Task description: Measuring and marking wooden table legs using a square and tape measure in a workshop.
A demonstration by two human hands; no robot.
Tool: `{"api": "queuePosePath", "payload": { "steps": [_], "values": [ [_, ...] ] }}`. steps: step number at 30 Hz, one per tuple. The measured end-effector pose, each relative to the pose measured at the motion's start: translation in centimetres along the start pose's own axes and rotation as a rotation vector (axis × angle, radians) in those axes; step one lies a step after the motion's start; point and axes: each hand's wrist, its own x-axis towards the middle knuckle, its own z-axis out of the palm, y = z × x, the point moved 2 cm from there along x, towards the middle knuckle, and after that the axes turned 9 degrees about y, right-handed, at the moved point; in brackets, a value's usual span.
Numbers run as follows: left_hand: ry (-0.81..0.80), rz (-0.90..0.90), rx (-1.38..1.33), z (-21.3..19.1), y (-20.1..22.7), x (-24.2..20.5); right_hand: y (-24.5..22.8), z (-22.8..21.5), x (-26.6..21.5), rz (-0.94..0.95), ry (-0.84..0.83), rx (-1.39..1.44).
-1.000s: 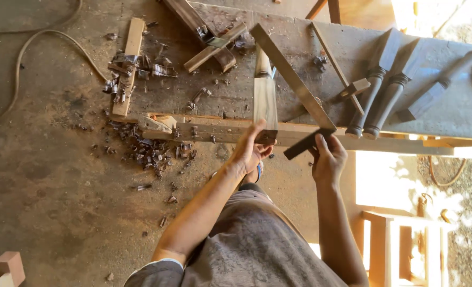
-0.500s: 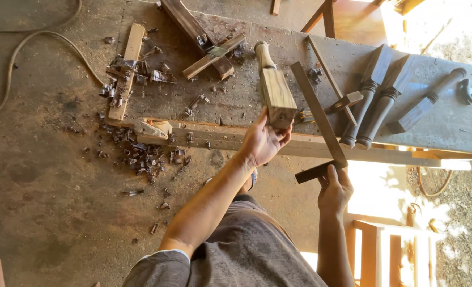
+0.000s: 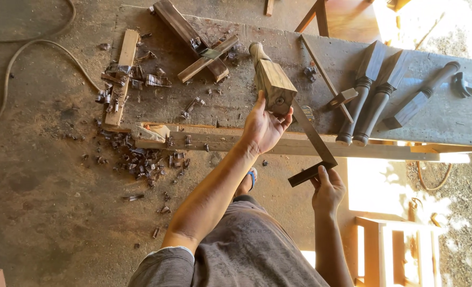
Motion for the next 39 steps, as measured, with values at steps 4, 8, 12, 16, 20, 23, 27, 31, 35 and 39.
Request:
{"api": "queuePosePath", "payload": {
  "steps": [4,8,12,16,20,23,27,31,35,39],
  "values": [
    [-0.023,0.001,-0.002,0.4,0.1,-0.1,-0.4,0.3,-0.1,0.0,0.012,-0.012],
    [0.043,0.0,0.002,0.5,0.2,-0.1,-0.5,0.3,-0.3,0.003,0.006,-0.034],
    [0.01,0.01,0.0,0.1,0.1,0.3,-0.3,0.1,-0.2,0.009,0.02,-0.044],
    [0.02,-0.003,-0.018,-0.1,0.2,0.4,-0.3,0.3,-0.4,0.006,0.031,-0.064],
    [0.012,-0.015,-0.018,-0.2,0.6,0.0,0.4,0.2,-0.2,0.003,0.044,-0.055],
    [0.021,-0.045,-0.022,-1.2,1.2,-1.0,1.6,0.2,0.3,0.005,0.059,-0.052],
    [0.075,-0.002,0.042,-3.1,2.6,-4.8,2.0,0.3,-0.3,0.067,0.088,-0.079],
    [0.482,-0.104,0.044,-15.2,1.8,-5.6,3.6,-1.8,0.1,0.086,0.148,-0.072],
    [0.81,-0.09,-0.063,-25.2,1.8,-4.7,4.5,-4.0,0.8,0.203,0.237,-0.083],
    [0.834,-0.116,-0.094,-32.7,1.6,-3.4,7.3,-8.7,3.2,0.306,0.306,0.006]
  ]
}}
